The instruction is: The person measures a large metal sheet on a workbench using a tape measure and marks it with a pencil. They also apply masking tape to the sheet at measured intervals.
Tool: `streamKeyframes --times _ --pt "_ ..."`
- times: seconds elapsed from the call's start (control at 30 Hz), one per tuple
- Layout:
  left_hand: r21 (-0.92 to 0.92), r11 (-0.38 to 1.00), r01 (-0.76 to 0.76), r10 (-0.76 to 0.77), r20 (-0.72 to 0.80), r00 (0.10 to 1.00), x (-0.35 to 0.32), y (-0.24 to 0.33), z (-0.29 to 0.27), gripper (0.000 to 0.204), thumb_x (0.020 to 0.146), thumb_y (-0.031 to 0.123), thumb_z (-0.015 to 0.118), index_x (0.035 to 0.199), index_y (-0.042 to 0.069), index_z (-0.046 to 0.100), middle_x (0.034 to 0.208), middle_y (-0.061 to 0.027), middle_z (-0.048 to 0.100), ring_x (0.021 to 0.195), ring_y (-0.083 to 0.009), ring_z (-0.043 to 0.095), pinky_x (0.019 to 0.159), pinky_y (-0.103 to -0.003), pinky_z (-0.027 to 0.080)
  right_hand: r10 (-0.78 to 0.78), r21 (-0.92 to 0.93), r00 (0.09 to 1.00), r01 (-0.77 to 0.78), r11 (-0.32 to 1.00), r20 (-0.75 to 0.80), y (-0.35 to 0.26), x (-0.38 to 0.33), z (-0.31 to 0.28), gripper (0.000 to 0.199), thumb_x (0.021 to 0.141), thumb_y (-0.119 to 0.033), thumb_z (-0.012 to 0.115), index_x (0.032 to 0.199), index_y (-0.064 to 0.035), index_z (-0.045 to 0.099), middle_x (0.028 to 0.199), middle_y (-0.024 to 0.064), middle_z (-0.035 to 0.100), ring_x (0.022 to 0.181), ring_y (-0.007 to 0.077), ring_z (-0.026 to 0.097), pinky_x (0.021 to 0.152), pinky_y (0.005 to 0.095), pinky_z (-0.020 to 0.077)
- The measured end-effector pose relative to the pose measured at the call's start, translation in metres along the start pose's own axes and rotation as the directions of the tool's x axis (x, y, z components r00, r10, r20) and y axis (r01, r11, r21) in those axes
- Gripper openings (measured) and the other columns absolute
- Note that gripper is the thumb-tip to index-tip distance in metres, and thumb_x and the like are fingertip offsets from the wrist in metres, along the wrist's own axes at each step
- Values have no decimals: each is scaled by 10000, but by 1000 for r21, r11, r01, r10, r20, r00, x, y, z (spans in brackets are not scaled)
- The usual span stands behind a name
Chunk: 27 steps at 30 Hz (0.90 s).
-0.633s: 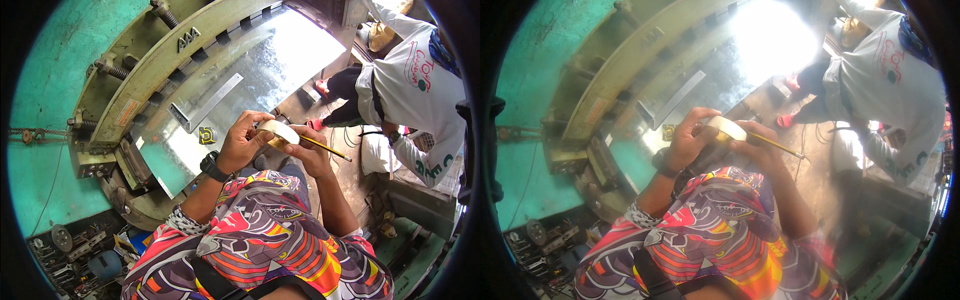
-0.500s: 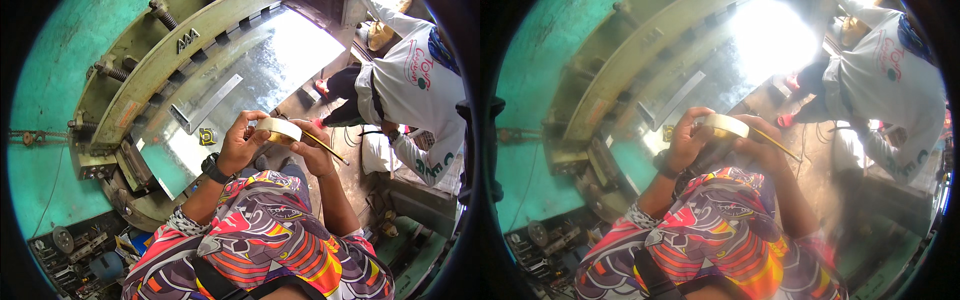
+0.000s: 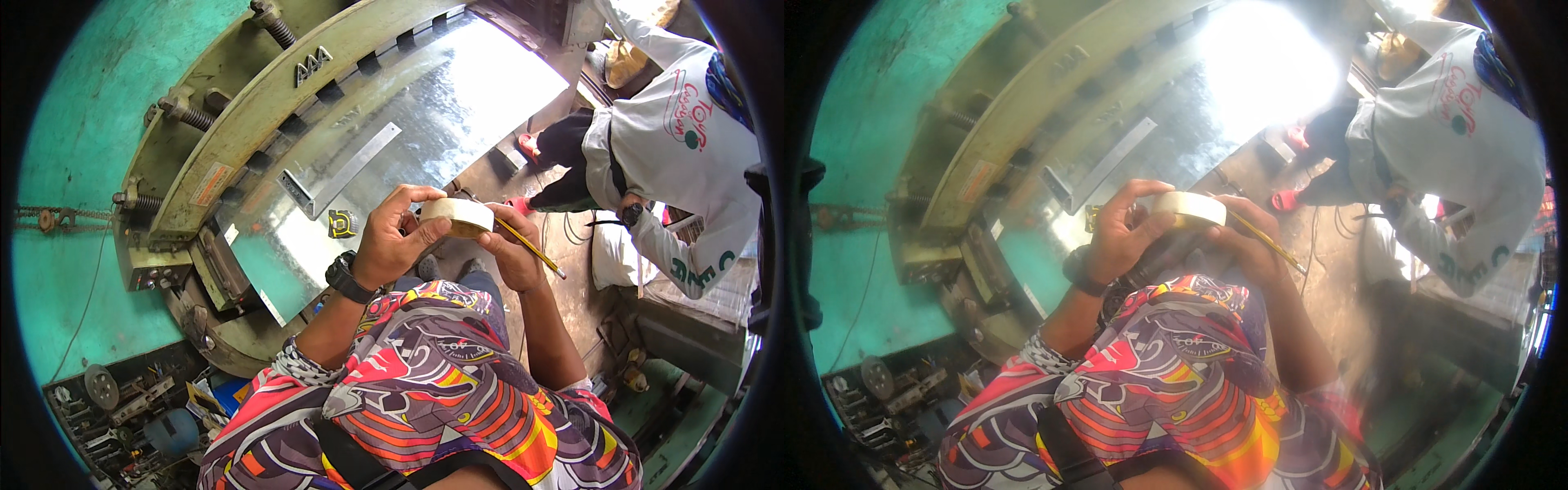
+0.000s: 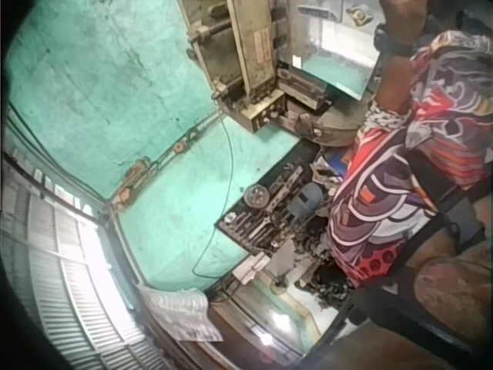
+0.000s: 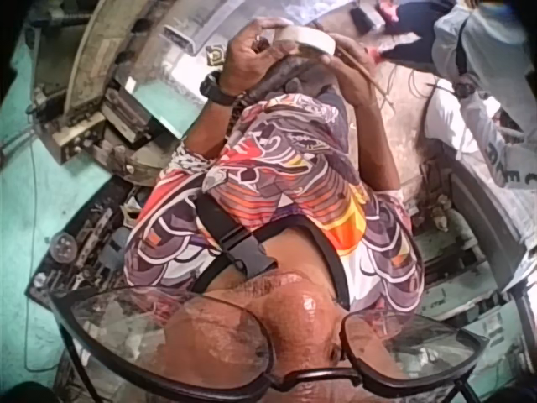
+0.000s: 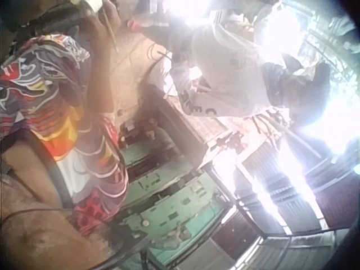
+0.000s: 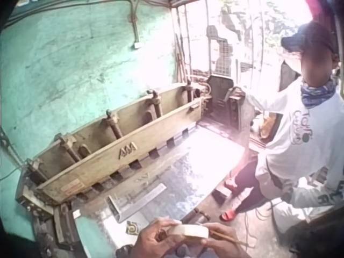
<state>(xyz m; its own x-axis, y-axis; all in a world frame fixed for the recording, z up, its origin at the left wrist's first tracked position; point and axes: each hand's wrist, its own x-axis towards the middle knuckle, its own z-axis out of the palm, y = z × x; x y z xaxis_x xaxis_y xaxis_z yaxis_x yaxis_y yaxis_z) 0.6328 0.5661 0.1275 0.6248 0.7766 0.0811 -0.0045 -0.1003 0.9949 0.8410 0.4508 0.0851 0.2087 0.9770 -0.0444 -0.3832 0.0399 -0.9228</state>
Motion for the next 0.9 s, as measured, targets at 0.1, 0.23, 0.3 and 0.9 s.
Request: streamKeyframes --times 0.1,0.23,0.3,0.9 --pt "62 998 -7 4 51 999 5 10 -7 288 970 225 773 1188 47 714 1046 -22 690 679 -6 515 593 -193 436 35 -94 999 -33 995 20 -7 -1 -1 476 882 -40 816 1317 26 633 1270 109 696 1176 195 656 1034 352 517" --pt "115 992 46 -68 195 979 15 18 -12 291 975 184 746 1208 13 715 1071 -40 705 767 -27 604 654 -213 506 -12 -310 997 37 950 80 -11 1 -3 451 893 -52 807 1306 34 647 1272 120 693 1171 203 657 1008 349 528" --pt "29 988 151 -153 264 952 18 15 -12 309 976 160 738 1239 1 706 1092 -48 715 832 -48 645 706 -228 538 -22 -313 995 52 948 98 -12 4 -3 436 900 -70 788 1305 25 657 1243 111 693 1148 188 658 981 335 523" --pt "165 986 -10 10 -2 1000 3 -5 18 300 934 122 784 1185 -1 676 948 -141 760 846 -172 747 716 -322 576 -555 -775 831 362 519 16 -7 11 38 291 908 -6 770 1172 -29 650 1136 113 642 1050 223 681 928 332 576"
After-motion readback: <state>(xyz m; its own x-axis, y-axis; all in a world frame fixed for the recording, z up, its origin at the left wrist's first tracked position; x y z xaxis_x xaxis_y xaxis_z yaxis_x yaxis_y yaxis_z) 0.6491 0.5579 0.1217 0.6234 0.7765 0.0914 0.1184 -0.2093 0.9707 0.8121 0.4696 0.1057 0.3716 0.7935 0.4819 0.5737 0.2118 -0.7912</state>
